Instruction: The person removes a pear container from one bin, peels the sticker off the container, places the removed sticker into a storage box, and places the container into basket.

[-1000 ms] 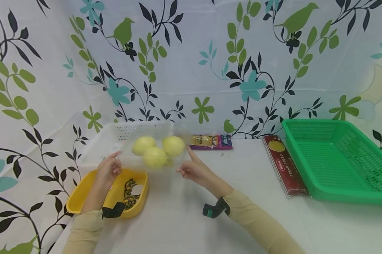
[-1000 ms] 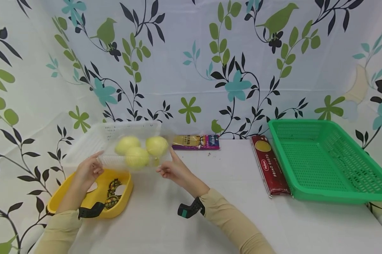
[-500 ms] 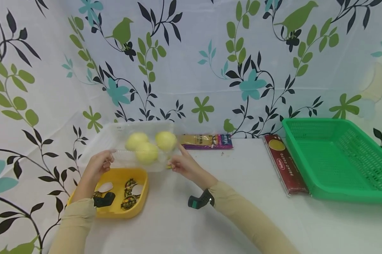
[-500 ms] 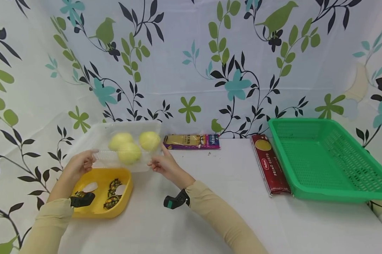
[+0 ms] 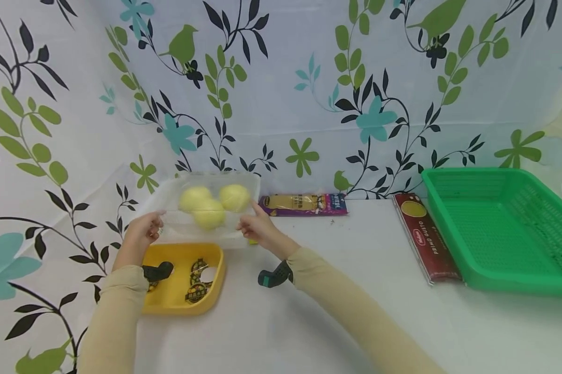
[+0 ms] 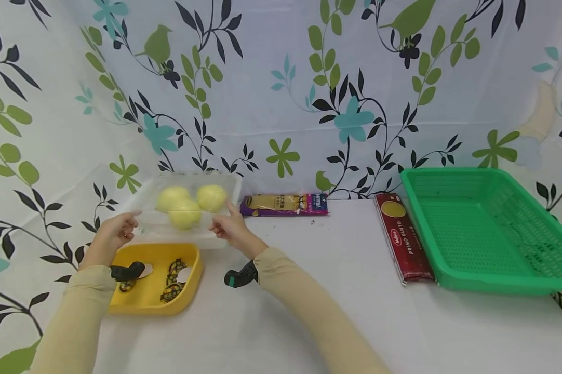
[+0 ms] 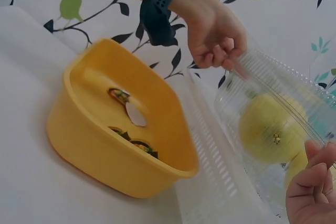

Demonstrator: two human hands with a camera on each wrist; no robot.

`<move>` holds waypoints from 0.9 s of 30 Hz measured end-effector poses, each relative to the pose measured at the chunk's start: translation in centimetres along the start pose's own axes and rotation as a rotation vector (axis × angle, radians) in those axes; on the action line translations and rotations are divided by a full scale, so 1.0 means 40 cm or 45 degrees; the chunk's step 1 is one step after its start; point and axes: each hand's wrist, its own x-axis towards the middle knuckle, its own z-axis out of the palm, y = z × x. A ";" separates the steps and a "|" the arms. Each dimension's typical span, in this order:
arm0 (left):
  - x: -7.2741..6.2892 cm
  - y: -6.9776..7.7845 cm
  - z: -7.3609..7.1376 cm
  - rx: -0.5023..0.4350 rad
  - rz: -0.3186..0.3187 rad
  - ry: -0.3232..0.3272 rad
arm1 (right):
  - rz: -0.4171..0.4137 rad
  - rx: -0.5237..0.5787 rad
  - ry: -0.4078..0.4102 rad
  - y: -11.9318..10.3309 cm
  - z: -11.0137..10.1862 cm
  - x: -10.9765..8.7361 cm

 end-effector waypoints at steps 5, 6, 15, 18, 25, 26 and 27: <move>0.012 0.008 0.002 0.237 0.044 0.116 | -0.003 -0.118 0.078 0.010 0.006 0.023; 0.017 0.007 0.001 0.293 0.065 0.127 | -0.005 -0.135 0.098 0.013 0.007 0.027; 0.041 -0.046 -0.033 0.420 0.065 0.165 | 0.072 -0.289 0.181 0.063 0.014 0.069; 0.048 -0.069 -0.039 0.399 0.023 0.145 | 0.088 -0.396 0.196 0.069 0.009 0.076; 0.054 -0.104 -0.065 0.344 -0.009 0.127 | 0.042 -0.696 0.289 0.084 0.027 0.079; 0.056 -0.107 -0.070 0.320 -0.023 0.122 | 0.005 -0.764 0.298 0.087 0.032 0.077; 0.057 -0.109 -0.076 0.300 -0.037 0.108 | -0.029 -0.828 0.306 0.089 0.037 0.076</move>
